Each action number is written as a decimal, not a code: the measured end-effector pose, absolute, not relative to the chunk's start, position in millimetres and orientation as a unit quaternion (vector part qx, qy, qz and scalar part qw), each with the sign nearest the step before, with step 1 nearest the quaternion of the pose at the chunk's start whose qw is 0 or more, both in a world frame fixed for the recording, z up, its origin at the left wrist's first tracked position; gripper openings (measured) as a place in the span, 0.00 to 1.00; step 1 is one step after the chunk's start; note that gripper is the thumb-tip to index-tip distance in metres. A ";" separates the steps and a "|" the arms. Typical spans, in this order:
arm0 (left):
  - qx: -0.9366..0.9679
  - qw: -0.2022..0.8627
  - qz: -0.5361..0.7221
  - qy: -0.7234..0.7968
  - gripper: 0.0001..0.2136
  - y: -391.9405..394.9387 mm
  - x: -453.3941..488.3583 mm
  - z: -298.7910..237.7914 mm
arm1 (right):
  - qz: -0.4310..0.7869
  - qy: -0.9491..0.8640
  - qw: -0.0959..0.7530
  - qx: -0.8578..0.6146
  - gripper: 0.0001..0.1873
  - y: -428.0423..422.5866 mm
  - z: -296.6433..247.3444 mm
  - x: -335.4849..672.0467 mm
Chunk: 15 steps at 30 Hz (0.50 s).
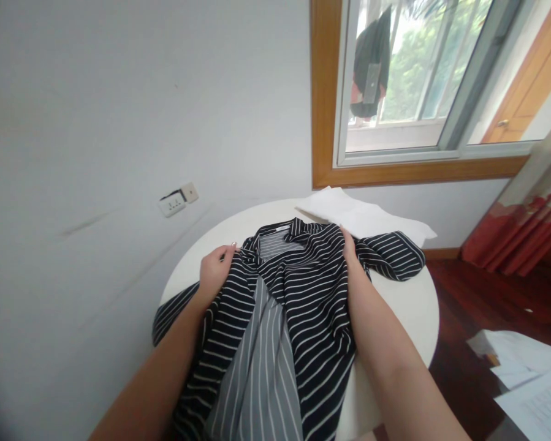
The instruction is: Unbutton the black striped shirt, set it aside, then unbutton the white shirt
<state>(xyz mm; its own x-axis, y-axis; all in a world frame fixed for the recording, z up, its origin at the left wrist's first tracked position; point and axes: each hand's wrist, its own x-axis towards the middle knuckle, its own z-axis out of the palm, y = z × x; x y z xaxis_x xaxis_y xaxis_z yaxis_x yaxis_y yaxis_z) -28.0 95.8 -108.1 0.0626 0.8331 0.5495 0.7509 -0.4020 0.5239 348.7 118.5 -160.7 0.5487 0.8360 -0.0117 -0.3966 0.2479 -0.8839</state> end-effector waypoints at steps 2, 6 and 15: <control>0.752 0.050 0.314 0.578 0.25 99.4 -31.3 -99.2 | 0.446 -0.263 0.728 -0.449 0.07 108.9 -151.9 344.0; 0.806 0.009 0.182 0.563 0.24 117.2 -23.0 -73.7 | 0.609 -0.347 0.577 -0.419 0.11 89.5 -141.1 328.3; 0.787 -0.043 0.052 0.613 0.24 176.6 40.7 -81.0 | 0.540 -0.485 0.506 -0.466 0.21 99.8 -135.7 314.4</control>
